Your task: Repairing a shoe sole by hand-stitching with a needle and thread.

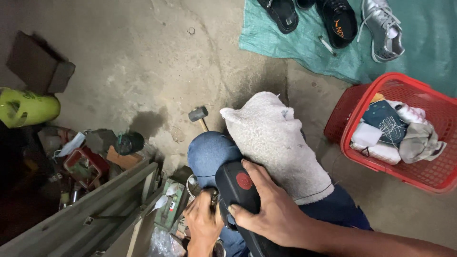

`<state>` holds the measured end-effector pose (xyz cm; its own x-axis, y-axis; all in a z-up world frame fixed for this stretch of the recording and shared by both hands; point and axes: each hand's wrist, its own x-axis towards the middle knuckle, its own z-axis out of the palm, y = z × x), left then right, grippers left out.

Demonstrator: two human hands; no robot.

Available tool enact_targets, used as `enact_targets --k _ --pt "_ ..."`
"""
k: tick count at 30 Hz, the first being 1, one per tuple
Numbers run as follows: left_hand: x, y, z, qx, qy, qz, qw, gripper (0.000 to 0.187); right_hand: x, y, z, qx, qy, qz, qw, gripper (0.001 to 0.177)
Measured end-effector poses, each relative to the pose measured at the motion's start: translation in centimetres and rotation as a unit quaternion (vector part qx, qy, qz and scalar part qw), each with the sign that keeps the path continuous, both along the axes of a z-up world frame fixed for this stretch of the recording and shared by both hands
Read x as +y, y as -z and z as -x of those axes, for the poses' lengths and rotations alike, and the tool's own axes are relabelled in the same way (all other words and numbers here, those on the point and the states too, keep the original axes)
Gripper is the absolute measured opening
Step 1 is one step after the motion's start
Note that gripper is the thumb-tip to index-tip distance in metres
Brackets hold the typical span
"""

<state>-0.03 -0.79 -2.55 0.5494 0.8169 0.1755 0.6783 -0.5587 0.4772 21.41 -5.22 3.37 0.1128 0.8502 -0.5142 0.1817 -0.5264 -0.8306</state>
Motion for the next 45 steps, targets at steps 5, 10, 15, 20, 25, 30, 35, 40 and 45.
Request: enact_targets --k 5,10,15,20,25,30,35,40,45 --pt "-0.5 -2.5 0.6 0.021 0.068 0.094 0.993 0.045 0.0 -0.4 0.2 0.008 -0.019 -0.033 0.999 0.096" --pt "-0.4 -1.3 1.5 0.075 0.055 0.189 0.978 0.053 0.4 -0.5 0.1 0.046 0.005 0.008 0.999 0.09" --pt "0.7 0.3 0.7 0.025 0.061 -0.038 0.997 0.024 0.5 -0.5 0.2 0.041 0.018 0.03 0.999 0.089" --pt "1.3 0.1 0.2 0.017 0.044 -0.054 0.997 0.035 0.6 -0.1 0.5 0.019 0.004 0.005 1.0 0.092" --pt "2.6 -2.6 -1.4 -0.081 0.056 -0.006 0.995 0.038 1.2 -3.3 0.1 -0.02 -0.023 -0.032 0.999 0.102" --pt "3.3 -4.0 -0.3 -0.112 0.084 -0.065 0.988 0.05 0.1 -4.4 0.5 -0.117 -0.099 -0.171 0.973 0.127" --pt "3.2 -6.3 -1.5 -0.185 0.096 -0.081 0.975 0.047 -0.8 -5.2 0.0 -0.13 -0.101 -0.265 0.95 0.107" --pt "2.1 -5.8 -1.1 -0.231 0.109 -0.073 0.964 0.046 0.4 -7.7 -2.9 -0.286 -0.16 -0.376 0.866 0.067" --pt "1.4 -6.0 -1.2 -0.229 0.106 -0.08 0.964 0.039 0.7 -8.4 -5.2 -0.267 -0.173 -0.462 0.828 0.019"
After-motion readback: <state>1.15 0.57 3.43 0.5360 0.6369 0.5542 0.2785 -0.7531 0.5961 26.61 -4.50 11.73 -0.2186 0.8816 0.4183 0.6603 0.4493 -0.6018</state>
